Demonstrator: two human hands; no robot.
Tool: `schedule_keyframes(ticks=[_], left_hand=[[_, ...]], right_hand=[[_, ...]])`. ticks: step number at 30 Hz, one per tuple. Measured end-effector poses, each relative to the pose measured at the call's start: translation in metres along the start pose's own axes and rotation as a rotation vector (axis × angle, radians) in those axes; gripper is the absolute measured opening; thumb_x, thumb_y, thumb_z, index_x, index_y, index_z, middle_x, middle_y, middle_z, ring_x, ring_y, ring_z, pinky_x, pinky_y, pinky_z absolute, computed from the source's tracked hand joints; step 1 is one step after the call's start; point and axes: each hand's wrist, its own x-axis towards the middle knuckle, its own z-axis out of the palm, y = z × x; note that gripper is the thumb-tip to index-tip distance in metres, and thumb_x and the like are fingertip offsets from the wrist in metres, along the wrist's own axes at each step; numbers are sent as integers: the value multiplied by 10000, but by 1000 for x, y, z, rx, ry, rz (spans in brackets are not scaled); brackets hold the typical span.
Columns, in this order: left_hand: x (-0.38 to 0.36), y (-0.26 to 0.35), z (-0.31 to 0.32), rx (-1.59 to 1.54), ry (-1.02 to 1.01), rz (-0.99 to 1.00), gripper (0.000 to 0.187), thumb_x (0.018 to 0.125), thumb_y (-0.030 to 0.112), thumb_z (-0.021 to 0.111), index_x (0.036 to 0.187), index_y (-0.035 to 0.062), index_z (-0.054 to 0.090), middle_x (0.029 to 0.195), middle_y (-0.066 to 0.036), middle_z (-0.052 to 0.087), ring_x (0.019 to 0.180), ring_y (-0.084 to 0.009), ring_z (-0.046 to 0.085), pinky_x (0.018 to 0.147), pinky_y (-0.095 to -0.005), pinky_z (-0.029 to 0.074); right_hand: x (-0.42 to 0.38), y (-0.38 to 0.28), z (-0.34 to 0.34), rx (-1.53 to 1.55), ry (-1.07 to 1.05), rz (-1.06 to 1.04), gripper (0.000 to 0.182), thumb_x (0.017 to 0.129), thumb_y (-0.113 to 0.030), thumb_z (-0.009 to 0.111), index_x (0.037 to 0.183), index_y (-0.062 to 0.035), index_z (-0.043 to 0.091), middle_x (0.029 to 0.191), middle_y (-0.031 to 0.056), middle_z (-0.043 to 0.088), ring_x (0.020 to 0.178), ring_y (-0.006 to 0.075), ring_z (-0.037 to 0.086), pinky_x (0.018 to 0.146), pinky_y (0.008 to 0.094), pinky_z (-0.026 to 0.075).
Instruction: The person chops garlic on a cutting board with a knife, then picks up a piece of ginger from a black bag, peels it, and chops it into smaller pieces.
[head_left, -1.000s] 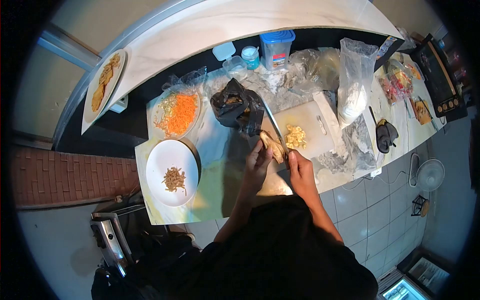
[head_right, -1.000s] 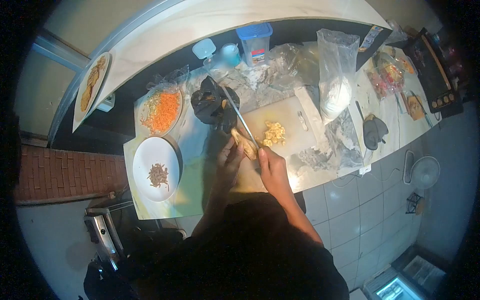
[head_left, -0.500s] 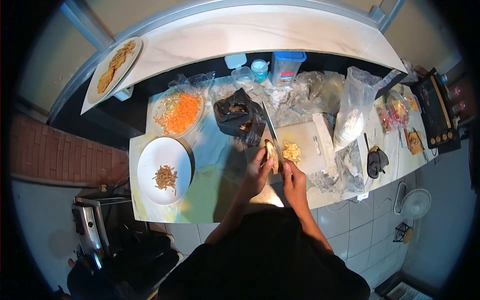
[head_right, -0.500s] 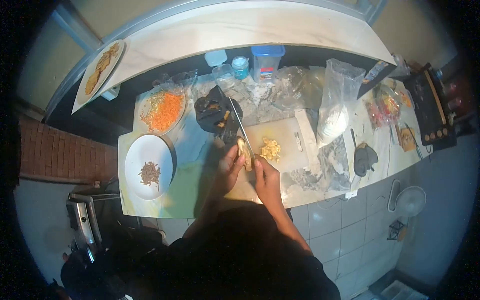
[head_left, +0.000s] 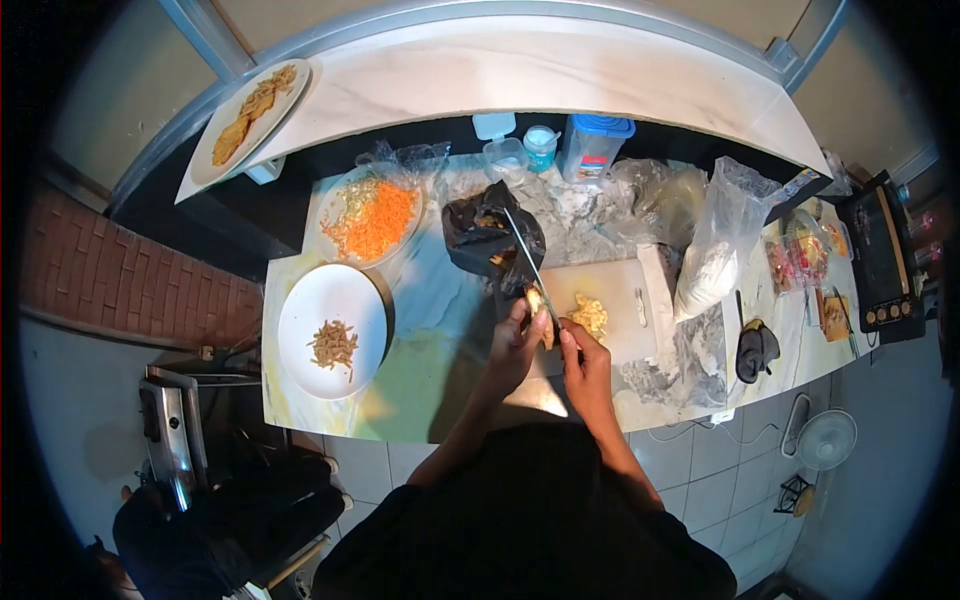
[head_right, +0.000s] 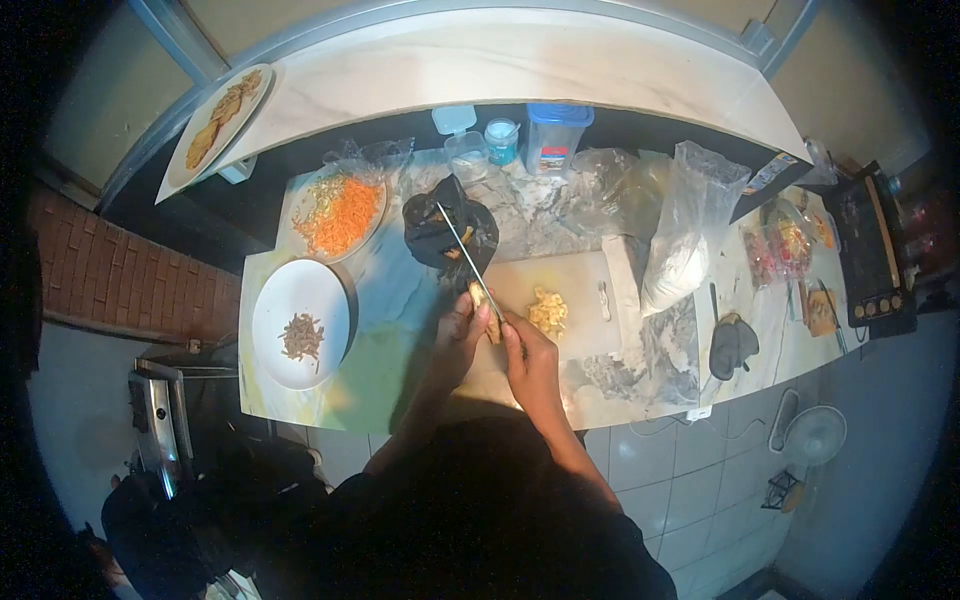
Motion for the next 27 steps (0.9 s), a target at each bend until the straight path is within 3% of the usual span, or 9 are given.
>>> schedule_keyframes(ticks=[6,9,11,15,17,21,23,27], left_hand=[[-1,11,4,-31,57,11,241,966,169,457,1127,-6,495,992,-11,544,919,-66,479,810,-209,399],[-4,17,-1,-50,9,-19,249,970,185,449,1118,-10,496,999,-7,539,924,-68,473,837,-220,386],[-4,16,-6,0,-25,-64,253,974,190,435,1127,-3,494,1015,-8,542,931,-65,473,840,-227,389],[-4,4,-11,-163,-83,-106,248,978,182,415,1135,6,491,1025,-19,541,939,-70,485,838,-244,403],[-8,17,-4,-373,-47,-257,270,979,185,405,1169,8,477,1021,-22,540,930,-85,500,822,-265,419],[-4,4,-7,-505,-185,-199,293,974,185,414,1195,0,466,1001,-21,545,904,-100,514,805,-279,430],[-5,0,-6,-418,-132,-136,305,963,164,443,1216,-5,458,969,-14,546,859,-94,510,777,-265,428],[4,-5,-9,-257,-162,-141,287,946,126,478,1200,-6,474,916,-12,544,807,-75,503,722,-234,425]], right_hand=[[0,5,5,73,13,105,278,938,-174,470,1049,47,597,858,202,634,739,256,607,668,326,459],[-2,10,9,124,16,97,288,943,-192,466,1050,41,600,770,149,611,685,192,566,627,303,442],[-2,14,13,215,59,58,308,968,-247,444,904,4,610,613,-22,473,515,41,391,457,210,311],[-4,7,10,285,61,120,346,970,-271,440,786,-6,565,609,-23,477,514,32,402,449,202,309],[-6,11,8,415,34,275,366,971,-279,436,740,-14,536,613,-20,483,523,34,401,464,205,308],[-4,9,4,388,51,281,345,966,-269,450,738,-18,516,596,-25,448,486,38,387,442,218,309],[-4,17,1,289,-6,142,308,963,-263,458,840,-4,569,606,-16,468,498,43,407,453,215,321],[-4,15,1,272,-4,121,265,955,-229,470,994,6,587,631,28,503,544,87,463,505,237,376]])
